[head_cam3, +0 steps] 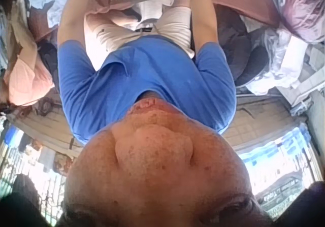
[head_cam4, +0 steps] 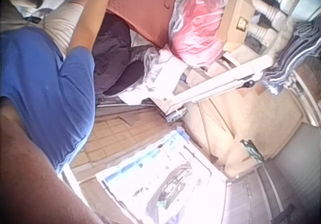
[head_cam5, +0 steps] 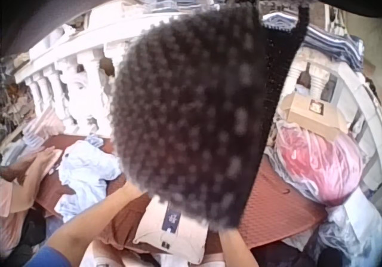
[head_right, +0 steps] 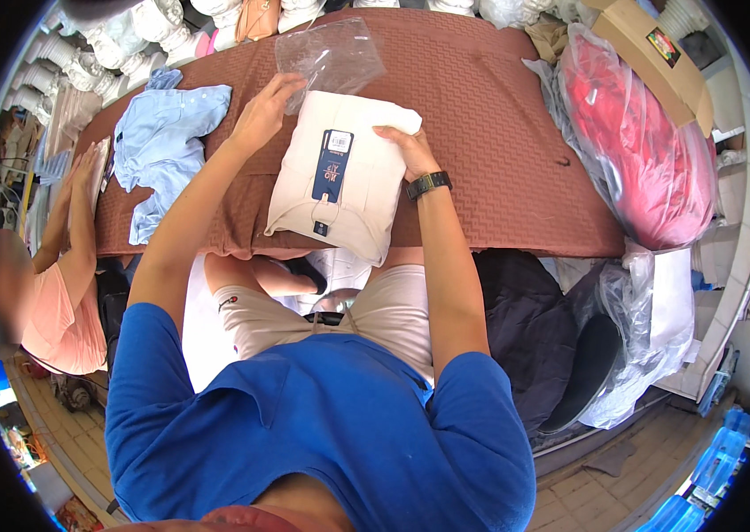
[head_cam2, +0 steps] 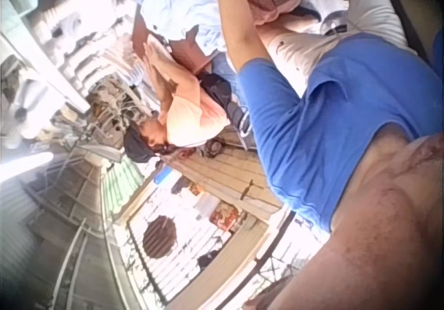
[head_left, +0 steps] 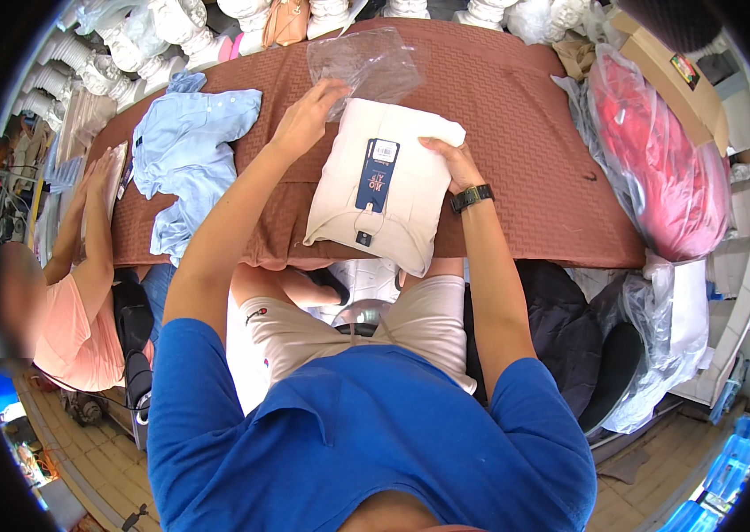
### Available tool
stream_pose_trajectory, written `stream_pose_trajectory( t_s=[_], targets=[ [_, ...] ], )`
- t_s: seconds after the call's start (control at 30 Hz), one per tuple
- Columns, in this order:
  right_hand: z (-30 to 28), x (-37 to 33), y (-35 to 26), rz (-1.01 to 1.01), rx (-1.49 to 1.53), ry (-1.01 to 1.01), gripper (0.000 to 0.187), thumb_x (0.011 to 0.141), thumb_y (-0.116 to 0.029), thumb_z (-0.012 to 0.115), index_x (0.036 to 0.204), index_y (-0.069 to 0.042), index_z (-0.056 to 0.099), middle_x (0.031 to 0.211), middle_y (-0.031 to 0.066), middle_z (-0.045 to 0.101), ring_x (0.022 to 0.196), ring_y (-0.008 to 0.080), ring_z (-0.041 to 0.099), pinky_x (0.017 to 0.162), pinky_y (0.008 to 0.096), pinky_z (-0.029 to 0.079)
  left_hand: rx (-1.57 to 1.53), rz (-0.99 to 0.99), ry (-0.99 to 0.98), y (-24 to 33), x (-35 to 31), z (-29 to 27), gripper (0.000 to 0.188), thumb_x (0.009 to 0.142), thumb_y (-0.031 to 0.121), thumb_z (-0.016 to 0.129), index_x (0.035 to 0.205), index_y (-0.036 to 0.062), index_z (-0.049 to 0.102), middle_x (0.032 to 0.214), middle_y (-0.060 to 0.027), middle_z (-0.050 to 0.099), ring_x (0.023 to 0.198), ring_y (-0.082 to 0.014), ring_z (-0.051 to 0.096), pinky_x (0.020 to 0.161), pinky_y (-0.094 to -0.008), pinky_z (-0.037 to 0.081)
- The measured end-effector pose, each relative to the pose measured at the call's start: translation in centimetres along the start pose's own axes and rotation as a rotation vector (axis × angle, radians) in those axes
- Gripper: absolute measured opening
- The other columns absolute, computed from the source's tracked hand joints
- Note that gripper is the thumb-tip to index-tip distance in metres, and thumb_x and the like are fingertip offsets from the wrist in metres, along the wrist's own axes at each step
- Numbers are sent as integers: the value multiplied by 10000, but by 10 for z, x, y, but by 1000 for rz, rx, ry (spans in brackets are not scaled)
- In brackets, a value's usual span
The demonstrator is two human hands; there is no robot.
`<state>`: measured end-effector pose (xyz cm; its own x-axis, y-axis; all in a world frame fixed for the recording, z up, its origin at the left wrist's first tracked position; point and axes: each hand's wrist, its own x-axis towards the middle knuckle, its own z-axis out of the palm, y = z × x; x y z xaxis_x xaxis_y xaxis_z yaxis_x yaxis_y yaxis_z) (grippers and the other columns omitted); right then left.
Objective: The person places a folded light-colored shirt into a clear plastic bag on a table, aligns the shirt inside, seals the bag with adhesive, and then places the packaged shirt into a larger white plastic bag.
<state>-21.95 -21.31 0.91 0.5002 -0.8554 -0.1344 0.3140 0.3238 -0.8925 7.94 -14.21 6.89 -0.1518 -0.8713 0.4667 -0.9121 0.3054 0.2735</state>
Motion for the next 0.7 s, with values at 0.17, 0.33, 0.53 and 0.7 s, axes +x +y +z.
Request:
stream_pose_trajectory(
  t_s=[0.17,0.33,0.53,0.7],
  targets=[
    [1,-5,-2,-17,79,-12,386,817,-28,796,1175,13,659,1114,114,712,1006,220,697,889,360,579,47,33,-70,16,-10,3,576,854,-132,534,1379,101,571,1443,-44,530,1276,-310,587,969,-420,569],
    [8,-9,-4,0,91,43,394,821,-19,788,1188,36,654,1125,128,714,1011,224,699,882,360,580,85,109,-73,29,-17,8,632,838,-123,541,1427,104,522,1477,-40,505,1302,-292,571,965,-406,578],
    [18,8,0,6,35,27,372,872,-104,755,1189,61,654,1145,152,711,1001,223,704,861,352,580,104,316,-190,40,-29,7,514,878,-59,573,1365,103,556,1482,-50,510,1279,-305,585,976,-393,568],
    [18,24,-2,156,102,48,413,928,-222,661,1259,23,636,1160,149,705,1023,234,691,901,377,556,207,254,-136,60,-17,11,391,854,7,655,1228,75,564,1438,-93,521,1240,-321,594,958,-409,568]
  ],
)
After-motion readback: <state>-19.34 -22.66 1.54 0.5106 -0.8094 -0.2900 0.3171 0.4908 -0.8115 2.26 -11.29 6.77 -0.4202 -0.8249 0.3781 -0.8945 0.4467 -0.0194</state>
